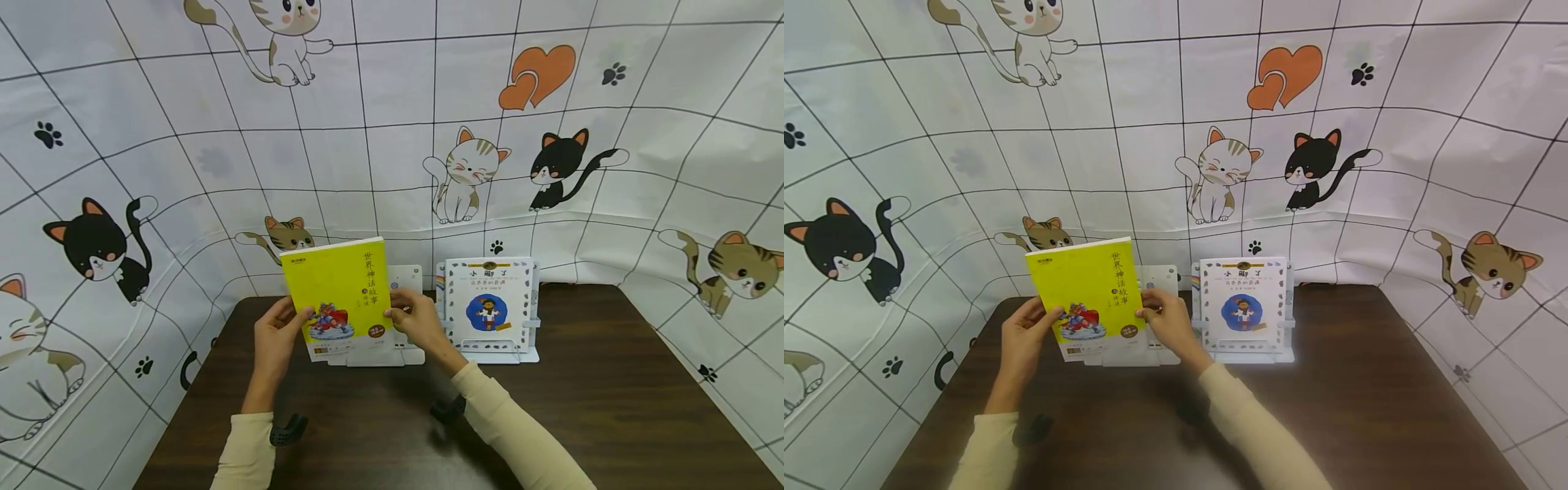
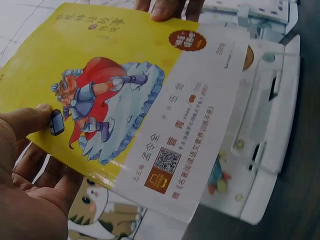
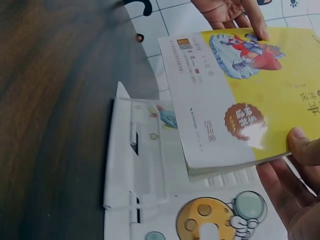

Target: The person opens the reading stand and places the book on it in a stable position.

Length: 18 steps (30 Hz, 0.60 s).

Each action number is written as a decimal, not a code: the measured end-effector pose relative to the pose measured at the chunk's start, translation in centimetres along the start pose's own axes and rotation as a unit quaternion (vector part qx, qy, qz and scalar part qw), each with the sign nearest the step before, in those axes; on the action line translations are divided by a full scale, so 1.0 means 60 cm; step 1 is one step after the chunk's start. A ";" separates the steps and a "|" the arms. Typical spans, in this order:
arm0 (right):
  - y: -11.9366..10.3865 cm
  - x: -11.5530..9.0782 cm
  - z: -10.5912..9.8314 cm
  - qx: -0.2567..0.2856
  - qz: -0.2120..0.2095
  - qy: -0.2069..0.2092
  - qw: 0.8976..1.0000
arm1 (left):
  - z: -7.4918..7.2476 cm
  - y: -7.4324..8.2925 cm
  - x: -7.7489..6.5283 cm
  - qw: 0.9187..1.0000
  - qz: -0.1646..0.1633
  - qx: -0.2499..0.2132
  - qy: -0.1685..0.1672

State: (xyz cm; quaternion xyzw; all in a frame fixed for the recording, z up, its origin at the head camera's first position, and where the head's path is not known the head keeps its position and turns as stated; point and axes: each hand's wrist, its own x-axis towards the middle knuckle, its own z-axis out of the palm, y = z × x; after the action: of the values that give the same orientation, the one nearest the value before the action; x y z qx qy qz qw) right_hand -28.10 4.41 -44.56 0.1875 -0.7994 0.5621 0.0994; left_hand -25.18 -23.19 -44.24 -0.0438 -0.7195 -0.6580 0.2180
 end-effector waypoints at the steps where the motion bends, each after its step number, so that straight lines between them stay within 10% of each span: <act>1: 0.000 0.001 -0.003 -0.005 -0.003 0.005 1.000 | 0.004 0.002 0.001 1.000 0.004 0.000 0.000; 18: -0.011 0.011 -0.050 -0.045 -0.015 0.054 0.997 | 0.072 0.023 0.034 0.998 0.053 -0.032 0.010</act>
State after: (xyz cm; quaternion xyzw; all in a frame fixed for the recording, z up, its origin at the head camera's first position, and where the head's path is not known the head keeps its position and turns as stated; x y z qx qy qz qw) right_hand -28.60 6.89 -42.71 0.1639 -0.8145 0.5332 0.1593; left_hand -27.66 -19.31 -42.39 -0.0822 -0.6926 -0.6687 0.2576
